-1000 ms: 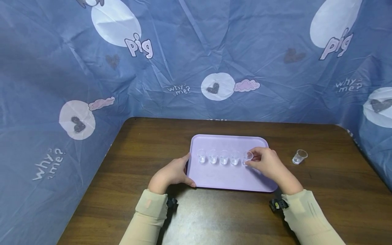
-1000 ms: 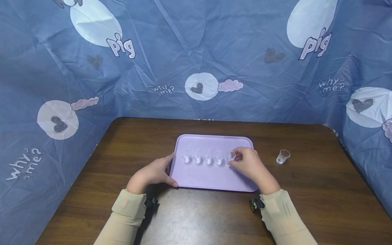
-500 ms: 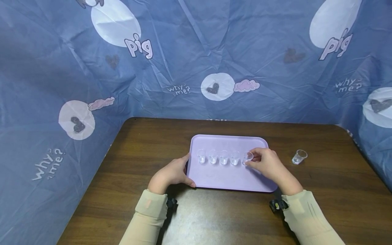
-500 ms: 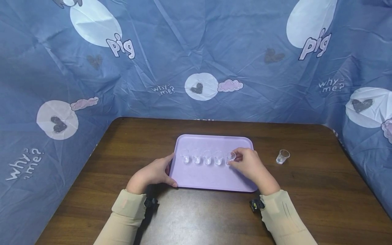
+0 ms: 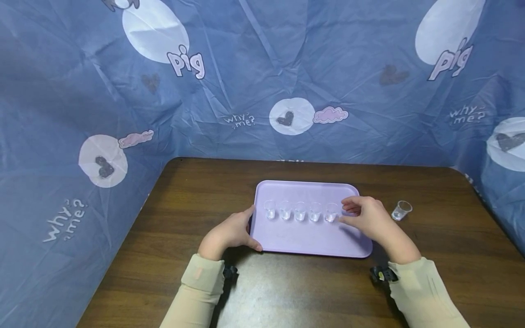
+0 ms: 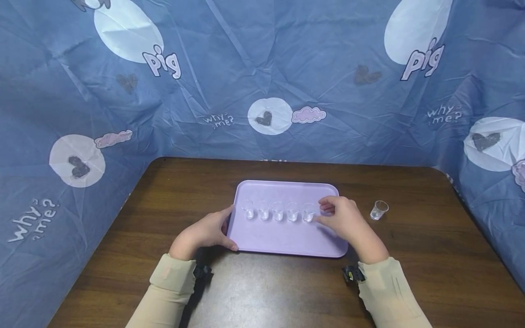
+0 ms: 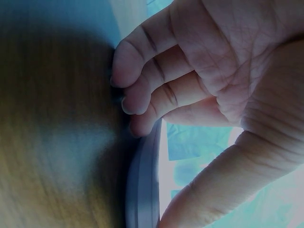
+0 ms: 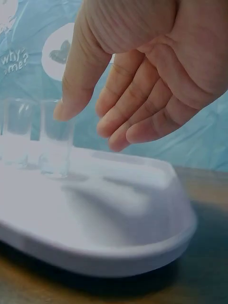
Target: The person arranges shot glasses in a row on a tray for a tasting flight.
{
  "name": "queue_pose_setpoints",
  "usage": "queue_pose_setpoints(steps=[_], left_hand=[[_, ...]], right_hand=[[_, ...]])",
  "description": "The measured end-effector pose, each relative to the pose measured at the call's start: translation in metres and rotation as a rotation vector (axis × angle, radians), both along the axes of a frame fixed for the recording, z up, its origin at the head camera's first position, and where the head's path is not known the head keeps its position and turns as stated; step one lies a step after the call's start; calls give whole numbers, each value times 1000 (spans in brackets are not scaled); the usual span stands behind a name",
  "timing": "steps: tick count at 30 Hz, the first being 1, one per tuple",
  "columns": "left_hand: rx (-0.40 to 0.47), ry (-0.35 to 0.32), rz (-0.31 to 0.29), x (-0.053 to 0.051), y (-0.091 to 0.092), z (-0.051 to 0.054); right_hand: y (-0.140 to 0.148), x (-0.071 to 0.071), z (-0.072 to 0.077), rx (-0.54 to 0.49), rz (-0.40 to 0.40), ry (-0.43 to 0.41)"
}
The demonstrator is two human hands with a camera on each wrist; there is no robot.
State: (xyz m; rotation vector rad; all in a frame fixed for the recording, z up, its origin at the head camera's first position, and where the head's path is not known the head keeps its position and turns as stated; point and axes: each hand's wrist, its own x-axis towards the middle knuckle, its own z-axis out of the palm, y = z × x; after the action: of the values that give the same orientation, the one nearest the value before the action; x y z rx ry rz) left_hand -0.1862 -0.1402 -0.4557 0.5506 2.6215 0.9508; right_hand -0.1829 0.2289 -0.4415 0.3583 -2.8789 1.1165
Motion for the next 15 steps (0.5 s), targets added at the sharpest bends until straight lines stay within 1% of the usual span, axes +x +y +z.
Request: queue_pose_setpoints(steps=[4,8,12,15], left_hand=[[-12,-5,4,0,1,0],[-16,-8,9,-1,1,-1],[-13,-8,8,-1,1,-1],[-8,-7,5,-1,1,-1]], right_hand=[[8,3,3,-1,-16,10],[16,5,5,-26,-24,21],[25,8,11,-31,-45,8],[33,11,15,-27,-71,17]])
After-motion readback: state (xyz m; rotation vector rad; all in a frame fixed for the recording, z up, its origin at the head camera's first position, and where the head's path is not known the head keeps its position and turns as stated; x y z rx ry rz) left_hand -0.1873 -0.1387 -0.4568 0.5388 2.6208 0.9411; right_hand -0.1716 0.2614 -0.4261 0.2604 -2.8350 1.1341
